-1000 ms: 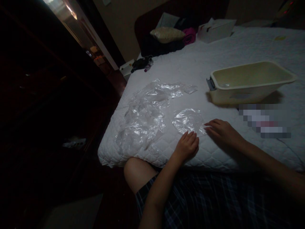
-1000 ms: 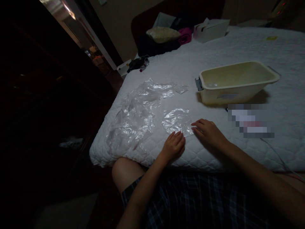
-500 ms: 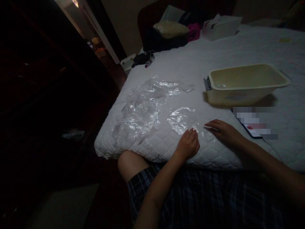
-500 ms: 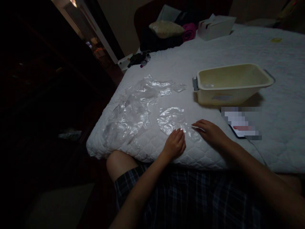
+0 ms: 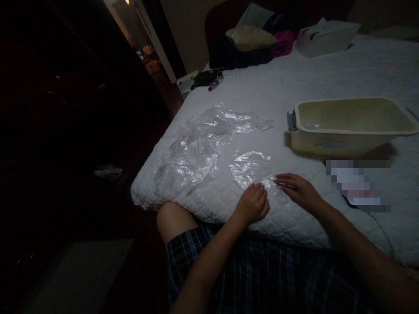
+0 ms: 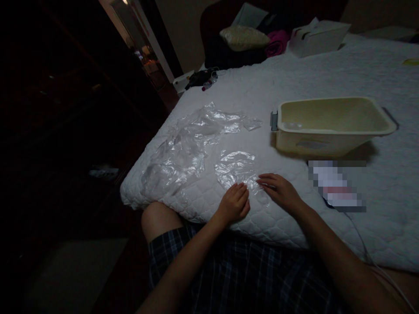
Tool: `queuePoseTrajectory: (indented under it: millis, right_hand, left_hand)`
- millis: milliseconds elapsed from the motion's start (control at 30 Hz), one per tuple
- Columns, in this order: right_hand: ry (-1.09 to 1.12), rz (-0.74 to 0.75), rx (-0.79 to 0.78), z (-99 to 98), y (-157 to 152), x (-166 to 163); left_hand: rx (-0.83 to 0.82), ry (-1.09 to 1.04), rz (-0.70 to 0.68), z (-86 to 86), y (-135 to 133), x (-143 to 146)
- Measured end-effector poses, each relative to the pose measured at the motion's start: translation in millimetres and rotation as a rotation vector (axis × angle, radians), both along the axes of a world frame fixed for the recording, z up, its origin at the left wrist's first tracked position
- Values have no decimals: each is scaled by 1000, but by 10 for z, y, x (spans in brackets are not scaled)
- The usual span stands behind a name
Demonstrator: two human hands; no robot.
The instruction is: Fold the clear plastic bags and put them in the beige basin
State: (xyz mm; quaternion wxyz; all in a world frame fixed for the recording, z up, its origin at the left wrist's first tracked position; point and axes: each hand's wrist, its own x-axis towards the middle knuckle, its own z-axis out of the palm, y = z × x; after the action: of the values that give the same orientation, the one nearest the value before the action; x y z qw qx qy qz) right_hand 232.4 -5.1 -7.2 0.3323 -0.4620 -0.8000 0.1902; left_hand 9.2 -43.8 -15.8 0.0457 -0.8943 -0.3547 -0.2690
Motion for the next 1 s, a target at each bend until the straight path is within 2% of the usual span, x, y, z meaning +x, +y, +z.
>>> queuePoseTrajectory:
  millis: [300,433,567,800,1000]
  right_hand:
    - [63,21,29,176,-58,-128]
    - [125,-23,-100,205,-46,-197]
    - [75,-50,-188,178,-25,-216]
    - [45,-78,-197,194,-12,-215]
    - [-148,-260,-80,222,-34,-339]
  left_hand:
    - [-31,51,-3,-9,-17,-3]
    - [-31,68,12,3,-38,-5]
    - [-7,37,13,24,-48,-9]
    - [-19,82,-21,90,-57,-27]
    - [-25,96,-25,65,-60,-29]
